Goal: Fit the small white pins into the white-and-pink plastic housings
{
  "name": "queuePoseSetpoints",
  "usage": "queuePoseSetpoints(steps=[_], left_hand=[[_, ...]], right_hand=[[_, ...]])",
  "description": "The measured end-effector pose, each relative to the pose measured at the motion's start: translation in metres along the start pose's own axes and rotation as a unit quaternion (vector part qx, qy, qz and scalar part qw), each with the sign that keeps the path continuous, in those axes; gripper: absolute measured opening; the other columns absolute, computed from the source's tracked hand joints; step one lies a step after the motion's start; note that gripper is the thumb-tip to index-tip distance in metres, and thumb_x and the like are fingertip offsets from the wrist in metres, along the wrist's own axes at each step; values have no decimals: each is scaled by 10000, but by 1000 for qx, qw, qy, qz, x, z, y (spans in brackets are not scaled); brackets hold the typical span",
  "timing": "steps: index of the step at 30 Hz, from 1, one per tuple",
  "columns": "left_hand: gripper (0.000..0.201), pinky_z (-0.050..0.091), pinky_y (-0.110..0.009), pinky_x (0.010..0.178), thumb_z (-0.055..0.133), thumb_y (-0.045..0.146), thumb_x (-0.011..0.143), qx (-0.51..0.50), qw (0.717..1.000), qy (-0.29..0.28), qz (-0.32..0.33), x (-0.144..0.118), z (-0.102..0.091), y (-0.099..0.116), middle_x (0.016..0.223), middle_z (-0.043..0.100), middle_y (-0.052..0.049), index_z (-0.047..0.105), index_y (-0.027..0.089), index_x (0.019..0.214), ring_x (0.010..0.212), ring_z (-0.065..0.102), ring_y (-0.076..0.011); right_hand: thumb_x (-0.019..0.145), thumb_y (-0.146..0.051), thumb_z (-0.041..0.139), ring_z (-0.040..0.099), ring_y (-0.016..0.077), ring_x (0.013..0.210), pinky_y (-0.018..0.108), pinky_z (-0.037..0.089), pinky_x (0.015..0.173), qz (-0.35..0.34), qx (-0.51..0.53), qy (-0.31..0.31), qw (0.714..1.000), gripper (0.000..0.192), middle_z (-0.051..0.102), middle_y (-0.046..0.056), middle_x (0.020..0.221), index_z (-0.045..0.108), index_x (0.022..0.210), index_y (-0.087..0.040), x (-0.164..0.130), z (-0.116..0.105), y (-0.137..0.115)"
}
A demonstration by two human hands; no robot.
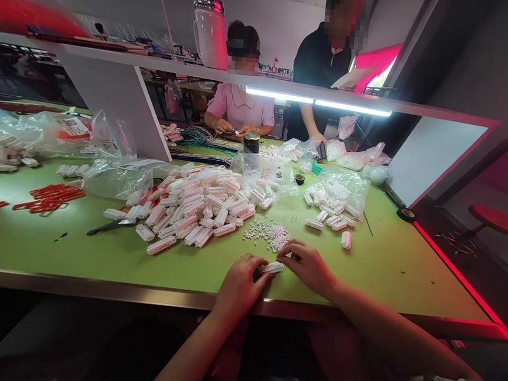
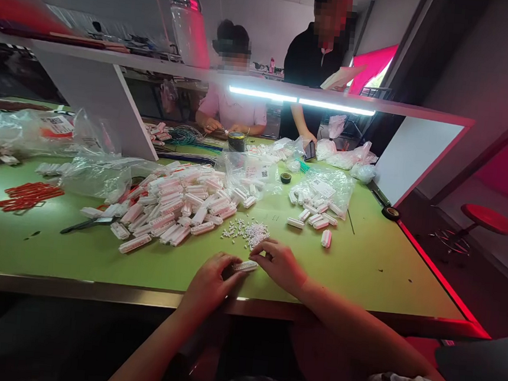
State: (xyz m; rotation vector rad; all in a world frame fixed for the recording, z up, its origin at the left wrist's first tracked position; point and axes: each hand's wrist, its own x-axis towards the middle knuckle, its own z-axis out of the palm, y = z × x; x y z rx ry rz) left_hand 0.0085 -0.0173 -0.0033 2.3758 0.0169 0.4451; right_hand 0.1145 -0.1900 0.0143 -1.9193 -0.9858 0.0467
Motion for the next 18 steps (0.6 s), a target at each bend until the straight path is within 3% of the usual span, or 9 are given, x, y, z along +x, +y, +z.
queuePoseSetpoints(steps=[11, 18], left_hand=[[86, 484, -334, 804, 682, 256, 881, 11, 1000, 0, -7, -2, 1, 2, 899, 658, -33, 666, 197, 942, 880, 622, -214], [95, 486, -331, 791, 682, 279, 878, 22, 1000, 6, 0, -1, 3, -1, 885, 656, -32, 664, 200, 927, 867, 621, -210]], right_hand=[[1008, -250, 519, 638, 162, 865, 272, 489, 788, -88, -127, -35, 987, 186, 668, 43, 917, 674, 916, -204, -7, 6, 2], [1016, -213, 476, 622, 155, 793, 265, 456, 719, -171, -273, -47, 946, 219, 672, 52, 915, 669, 913, -191, -9, 7, -1]])
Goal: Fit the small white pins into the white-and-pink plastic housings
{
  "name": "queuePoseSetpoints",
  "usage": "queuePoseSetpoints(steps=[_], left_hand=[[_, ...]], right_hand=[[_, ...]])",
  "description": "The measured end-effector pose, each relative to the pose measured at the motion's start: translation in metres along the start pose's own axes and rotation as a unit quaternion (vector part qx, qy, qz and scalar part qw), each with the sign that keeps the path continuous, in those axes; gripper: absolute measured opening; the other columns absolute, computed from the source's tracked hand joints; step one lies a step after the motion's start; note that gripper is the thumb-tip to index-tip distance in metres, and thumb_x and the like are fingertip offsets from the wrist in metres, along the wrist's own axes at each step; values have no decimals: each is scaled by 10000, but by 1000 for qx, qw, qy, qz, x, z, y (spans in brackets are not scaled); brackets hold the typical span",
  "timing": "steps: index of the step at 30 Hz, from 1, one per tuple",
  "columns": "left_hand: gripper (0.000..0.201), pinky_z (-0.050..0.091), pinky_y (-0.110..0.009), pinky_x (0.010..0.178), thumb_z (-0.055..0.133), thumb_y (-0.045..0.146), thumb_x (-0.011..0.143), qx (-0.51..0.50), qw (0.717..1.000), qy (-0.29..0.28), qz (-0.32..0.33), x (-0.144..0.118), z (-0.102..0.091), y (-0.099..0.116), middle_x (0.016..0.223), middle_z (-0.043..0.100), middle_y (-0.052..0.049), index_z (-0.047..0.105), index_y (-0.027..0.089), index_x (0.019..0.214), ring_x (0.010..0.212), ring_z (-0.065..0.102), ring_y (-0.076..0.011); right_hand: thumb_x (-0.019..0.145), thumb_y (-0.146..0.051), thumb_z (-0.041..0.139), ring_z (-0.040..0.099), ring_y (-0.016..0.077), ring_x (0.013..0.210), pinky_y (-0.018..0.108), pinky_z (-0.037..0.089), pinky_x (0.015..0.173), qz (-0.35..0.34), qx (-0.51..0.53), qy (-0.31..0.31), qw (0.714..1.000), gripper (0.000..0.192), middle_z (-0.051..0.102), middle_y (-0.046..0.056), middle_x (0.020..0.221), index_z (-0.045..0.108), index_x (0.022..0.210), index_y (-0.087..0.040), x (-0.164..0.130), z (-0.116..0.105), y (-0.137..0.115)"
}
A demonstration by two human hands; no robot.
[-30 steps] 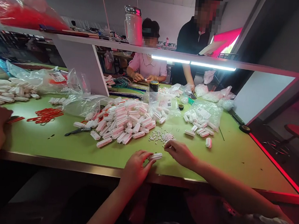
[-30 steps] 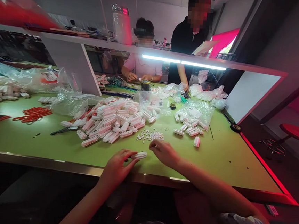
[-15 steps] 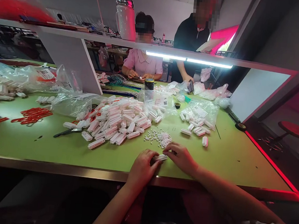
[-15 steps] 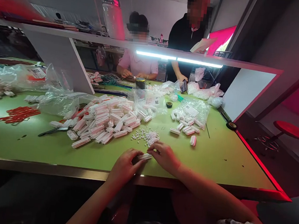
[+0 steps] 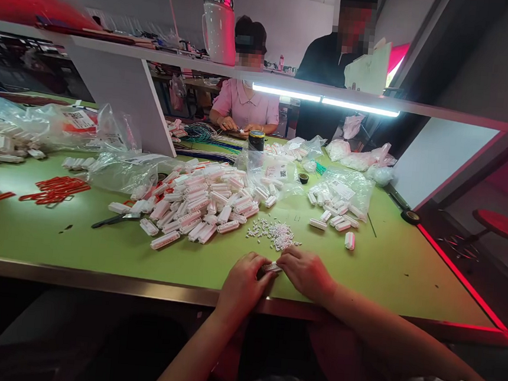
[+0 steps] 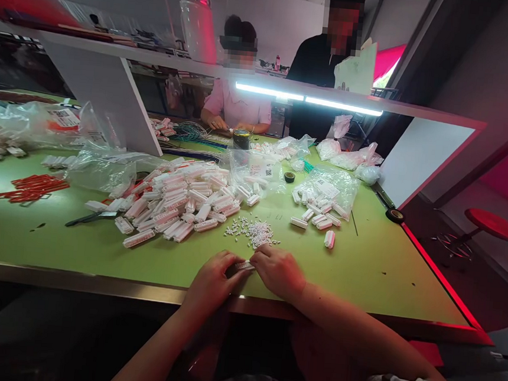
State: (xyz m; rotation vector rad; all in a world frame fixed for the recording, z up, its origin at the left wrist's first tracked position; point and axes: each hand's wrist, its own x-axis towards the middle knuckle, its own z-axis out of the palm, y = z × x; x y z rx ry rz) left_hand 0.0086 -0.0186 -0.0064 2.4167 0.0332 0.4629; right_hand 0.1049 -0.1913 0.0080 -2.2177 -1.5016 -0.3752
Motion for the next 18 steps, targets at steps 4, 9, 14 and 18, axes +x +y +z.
queuePoseSetpoints(steps=[4, 9, 14, 18], left_hand=[[101, 492, -336, 789, 683, 280, 876, 0, 1000, 1, 0, 0, 1, 0, 882, 656, -36, 662, 193, 923, 865, 621, -213], [94, 505, -342, 819, 675, 261, 880, -5, 1000, 7, 11, 0, 0, 1, 907, 665, -37, 669, 190, 941, 880, 628, -212], [232, 511, -339, 865, 655, 243, 896, 12, 999, 12, 29, -1, 1, -2, 985, 685, -41, 687, 209, 1123, 924, 649, -211], [230, 515, -311, 802, 582, 252, 949, 66, 995, 3, 72, -3, 2, -2, 945, 671, -43, 711, 231, 1139, 863, 641, -198]], right_hand=[[992, -180, 474, 598, 169, 753, 295, 441, 705, -64, -87, 10, 994, 225, 690, 67, 919, 678, 896, -177, -1, -3, -4], [952, -171, 505, 628, 176, 751, 301, 468, 696, -58, -54, 12, 997, 200, 714, 68, 940, 704, 948, -182, -5, -6, -7], [969, -189, 528, 683, 167, 892, 271, 516, 788, 79, 92, 80, 989, 202, 724, 54, 1021, 715, 1038, -222, -1, -11, 17], [962, -209, 554, 675, 190, 875, 294, 514, 764, 131, 84, 103, 982, 167, 720, 58, 965, 720, 965, -224, 4, -20, 45]])
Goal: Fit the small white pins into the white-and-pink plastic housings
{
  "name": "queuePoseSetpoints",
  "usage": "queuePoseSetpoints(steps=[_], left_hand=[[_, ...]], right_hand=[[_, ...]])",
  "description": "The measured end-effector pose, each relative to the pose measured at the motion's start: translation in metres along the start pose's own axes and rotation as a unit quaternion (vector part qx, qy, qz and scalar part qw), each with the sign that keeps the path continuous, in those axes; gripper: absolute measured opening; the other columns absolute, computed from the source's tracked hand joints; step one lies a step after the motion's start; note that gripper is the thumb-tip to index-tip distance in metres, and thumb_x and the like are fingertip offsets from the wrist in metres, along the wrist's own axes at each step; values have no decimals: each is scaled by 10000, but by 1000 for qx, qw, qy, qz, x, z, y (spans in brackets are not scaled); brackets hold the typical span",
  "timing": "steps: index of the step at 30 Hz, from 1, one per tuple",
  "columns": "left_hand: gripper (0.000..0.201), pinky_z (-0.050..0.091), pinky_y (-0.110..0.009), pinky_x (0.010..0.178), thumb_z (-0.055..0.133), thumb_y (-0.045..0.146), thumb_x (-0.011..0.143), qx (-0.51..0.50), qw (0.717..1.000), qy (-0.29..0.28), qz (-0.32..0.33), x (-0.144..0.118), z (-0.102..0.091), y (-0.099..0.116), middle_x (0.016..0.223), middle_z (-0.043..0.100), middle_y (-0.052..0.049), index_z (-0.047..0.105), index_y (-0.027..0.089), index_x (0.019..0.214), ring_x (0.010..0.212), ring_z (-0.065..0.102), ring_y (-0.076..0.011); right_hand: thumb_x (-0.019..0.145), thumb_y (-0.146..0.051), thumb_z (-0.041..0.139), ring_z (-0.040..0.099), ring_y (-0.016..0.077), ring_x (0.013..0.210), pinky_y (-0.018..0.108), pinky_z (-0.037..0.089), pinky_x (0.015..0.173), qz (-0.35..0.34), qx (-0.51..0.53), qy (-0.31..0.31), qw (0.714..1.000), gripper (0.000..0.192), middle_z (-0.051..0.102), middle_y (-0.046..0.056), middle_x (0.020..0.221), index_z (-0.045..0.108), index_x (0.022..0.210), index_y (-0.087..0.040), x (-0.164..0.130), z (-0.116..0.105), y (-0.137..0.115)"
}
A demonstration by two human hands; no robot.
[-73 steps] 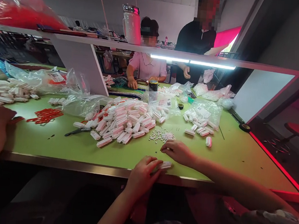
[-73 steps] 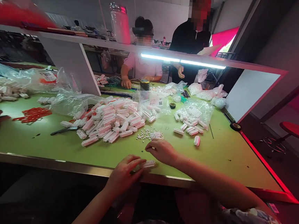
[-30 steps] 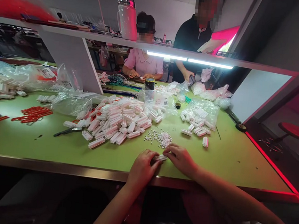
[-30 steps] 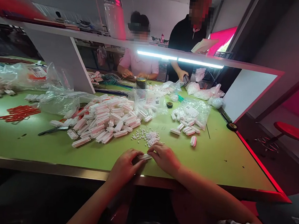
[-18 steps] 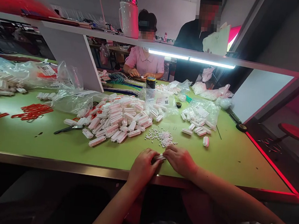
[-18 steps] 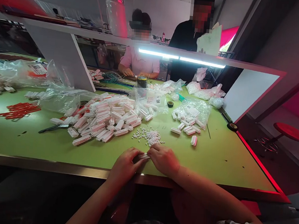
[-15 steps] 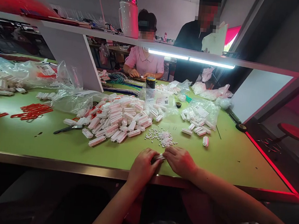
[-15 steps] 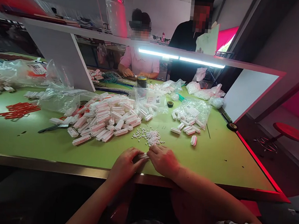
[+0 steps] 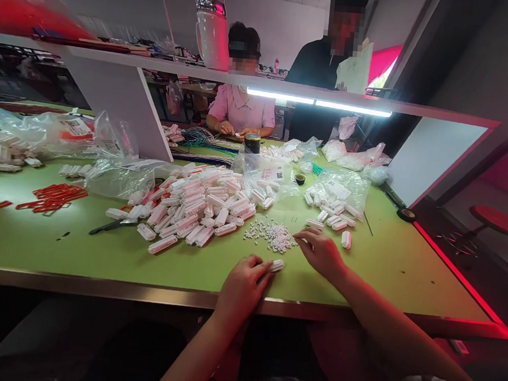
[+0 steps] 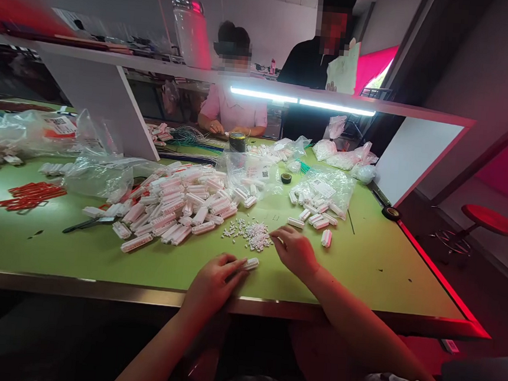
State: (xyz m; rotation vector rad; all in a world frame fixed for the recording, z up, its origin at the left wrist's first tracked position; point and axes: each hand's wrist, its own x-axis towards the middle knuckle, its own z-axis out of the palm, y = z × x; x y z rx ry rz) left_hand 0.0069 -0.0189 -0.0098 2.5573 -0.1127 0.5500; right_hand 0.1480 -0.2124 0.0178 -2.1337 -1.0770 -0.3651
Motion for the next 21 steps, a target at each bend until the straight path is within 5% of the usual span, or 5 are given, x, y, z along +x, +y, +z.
queuePoseSetpoints(steps=[4, 9, 21], left_hand=[[281, 519, -335, 787, 467, 268, 1009, 89, 995, -8, 48, -1, -1, 4, 966, 672, -76, 706, 202, 1142, 864, 621, -216], [308, 522, -358, 793, 408, 200, 1021, 165, 983, -31, 77, 0, -2, 10, 972, 680, -99, 686, 166, 1149, 877, 603, -231], [297, 507, -344, 818, 460, 250, 1014, 102, 994, -23, 31, -4, -1, 7, 988, 669, -80, 669, 199, 1219, 903, 609, -223]], right_hand=[[940, -190, 578, 653, 191, 836, 288, 490, 725, 38, -49, -7, 998, 122, 704, 58, 935, 697, 918, -210, 4, -9, 13], [935, -141, 571, 634, 178, 810, 266, 451, 694, 58, -116, -96, 987, 111, 687, 56, 919, 669, 902, -181, 1, -4, 14], [950, -73, 497, 601, 188, 726, 280, 385, 609, 37, -299, -192, 934, 196, 653, 115, 884, 653, 859, -149, 3, 5, -3]])
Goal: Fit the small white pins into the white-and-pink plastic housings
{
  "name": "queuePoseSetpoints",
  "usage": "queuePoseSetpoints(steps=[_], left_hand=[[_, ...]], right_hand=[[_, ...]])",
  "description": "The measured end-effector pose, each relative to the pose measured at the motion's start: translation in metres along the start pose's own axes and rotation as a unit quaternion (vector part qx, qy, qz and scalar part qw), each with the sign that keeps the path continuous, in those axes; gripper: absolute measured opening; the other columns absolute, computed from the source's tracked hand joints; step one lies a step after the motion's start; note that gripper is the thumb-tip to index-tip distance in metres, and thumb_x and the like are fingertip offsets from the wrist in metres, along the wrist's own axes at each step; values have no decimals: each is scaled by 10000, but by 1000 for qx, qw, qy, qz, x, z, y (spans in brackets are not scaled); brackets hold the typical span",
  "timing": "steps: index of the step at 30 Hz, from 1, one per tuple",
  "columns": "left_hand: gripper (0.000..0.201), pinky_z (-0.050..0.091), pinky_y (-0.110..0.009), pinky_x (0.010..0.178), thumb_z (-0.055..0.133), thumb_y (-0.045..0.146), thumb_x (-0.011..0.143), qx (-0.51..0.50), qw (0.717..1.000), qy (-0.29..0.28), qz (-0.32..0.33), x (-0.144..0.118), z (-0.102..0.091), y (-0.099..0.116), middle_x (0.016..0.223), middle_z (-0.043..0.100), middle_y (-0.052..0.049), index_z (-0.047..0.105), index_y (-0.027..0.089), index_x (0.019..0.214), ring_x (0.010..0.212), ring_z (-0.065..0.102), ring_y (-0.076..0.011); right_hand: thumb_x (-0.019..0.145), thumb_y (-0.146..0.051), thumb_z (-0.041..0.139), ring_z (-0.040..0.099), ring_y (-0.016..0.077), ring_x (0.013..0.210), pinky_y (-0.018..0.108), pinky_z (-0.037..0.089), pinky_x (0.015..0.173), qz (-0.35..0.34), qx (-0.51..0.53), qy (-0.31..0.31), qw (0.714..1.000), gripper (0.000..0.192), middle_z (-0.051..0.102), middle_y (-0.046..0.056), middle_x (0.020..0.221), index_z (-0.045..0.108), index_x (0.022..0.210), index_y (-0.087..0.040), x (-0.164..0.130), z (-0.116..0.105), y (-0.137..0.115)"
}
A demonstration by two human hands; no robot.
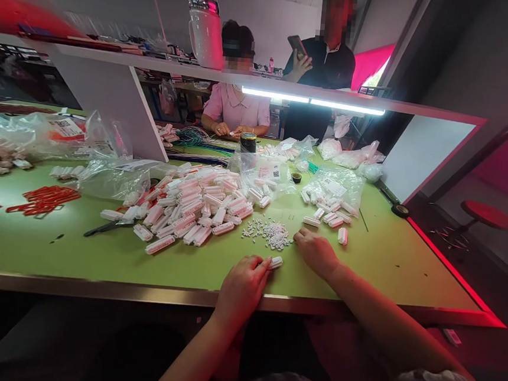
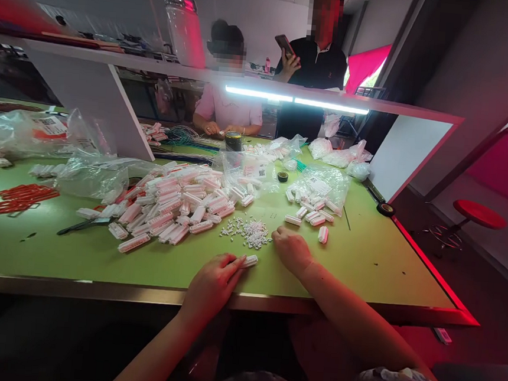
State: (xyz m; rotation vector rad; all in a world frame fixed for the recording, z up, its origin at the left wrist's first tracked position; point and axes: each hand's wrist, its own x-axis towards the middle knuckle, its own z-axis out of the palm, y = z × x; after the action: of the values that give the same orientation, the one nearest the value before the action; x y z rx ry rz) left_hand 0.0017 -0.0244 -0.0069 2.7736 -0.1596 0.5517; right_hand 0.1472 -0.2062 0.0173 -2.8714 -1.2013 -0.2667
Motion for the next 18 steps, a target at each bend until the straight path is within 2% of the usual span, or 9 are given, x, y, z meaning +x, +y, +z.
queuePoseSetpoints(steps=[3, 5, 7, 9, 12, 14, 16, 18], left_hand=[[364, 498, -336, 801, 465, 196, 1002, 12, 1000, -15, 3, 0, -2, 1, 980, 657, -68, 597, 239, 1338, 894, 601, -219], [425, 490, -330, 787, 484, 152, 981, 23, 999, -34, 8, 0, -4, 2, 977, 646, -57, 563, 282, 1378, 883, 592, -217], [418, 481, -327, 776, 494, 146, 974, 34, 998, -47, 10, 1, -6, 3, 968, 638, -55, 586, 297, 1353, 874, 583, -217], [387, 475, -328, 772, 494, 166, 980, 44, 998, -52, 12, 2, -7, 4, 968, 633, -61, 606, 290, 1330, 877, 574, -221], [368, 473, -335, 772, 490, 189, 988, 57, 997, -56, 15, 3, -7, 4, 966, 628, -69, 614, 280, 1322, 882, 563, -225], [361, 473, -335, 776, 484, 205, 995, 50, 997, -56, 12, 3, -6, 4, 965, 625, -66, 615, 288, 1321, 880, 558, -222], [360, 471, -328, 783, 477, 221, 1001, 31, 998, -51, 5, 3, -6, 3, 960, 622, -56, 611, 309, 1323, 878, 553, -213], [367, 467, -321, 791, 468, 223, 1004, 14, 999, -48, 0, 3, -6, 2, 960, 615, -48, 605, 327, 1328, 879, 549, -206]], right_hand=[[933, -53, 498, 607, 182, 734, 272, 404, 628, 3, 24, 8, 1000, 197, 661, 114, 888, 649, 845, -145, 0, 0, 1], [940, -80, 504, 615, 178, 755, 266, 428, 658, 2, 91, 42, 995, 172, 670, 101, 890, 643, 865, -148, 0, 1, 4], [935, -120, 523, 620, 171, 772, 264, 455, 691, -7, 191, 92, 977, 133, 677, 71, 865, 635, 876, -161, 0, 1, 6], [917, -164, 544, 612, 154, 716, 257, 471, 664, -5, 299, 117, 947, 100, 670, 34, 797, 633, 872, -177, 0, 1, 6], [910, -266, 553, 561, 114, 549, 232, 455, 522, 34, 454, 88, 886, 125, 650, -1, 737, 642, 947, -188, -2, 0, 1], [897, -332, 573, 542, 104, 504, 224, 445, 480, 45, 524, 57, 848, 185, 635, -13, 711, 651, 986, -189, -3, -1, -3], [875, -369, 612, 540, 103, 505, 222, 447, 485, 43, 553, 42, 831, 201, 610, -25, 665, 667, 951, -191, -5, -2, -8], [868, -385, 636, 530, 100, 502, 218, 441, 489, 39, 557, 33, 829, 200, 593, -34, 632, 674, 893, -191, -7, -2, -12]])
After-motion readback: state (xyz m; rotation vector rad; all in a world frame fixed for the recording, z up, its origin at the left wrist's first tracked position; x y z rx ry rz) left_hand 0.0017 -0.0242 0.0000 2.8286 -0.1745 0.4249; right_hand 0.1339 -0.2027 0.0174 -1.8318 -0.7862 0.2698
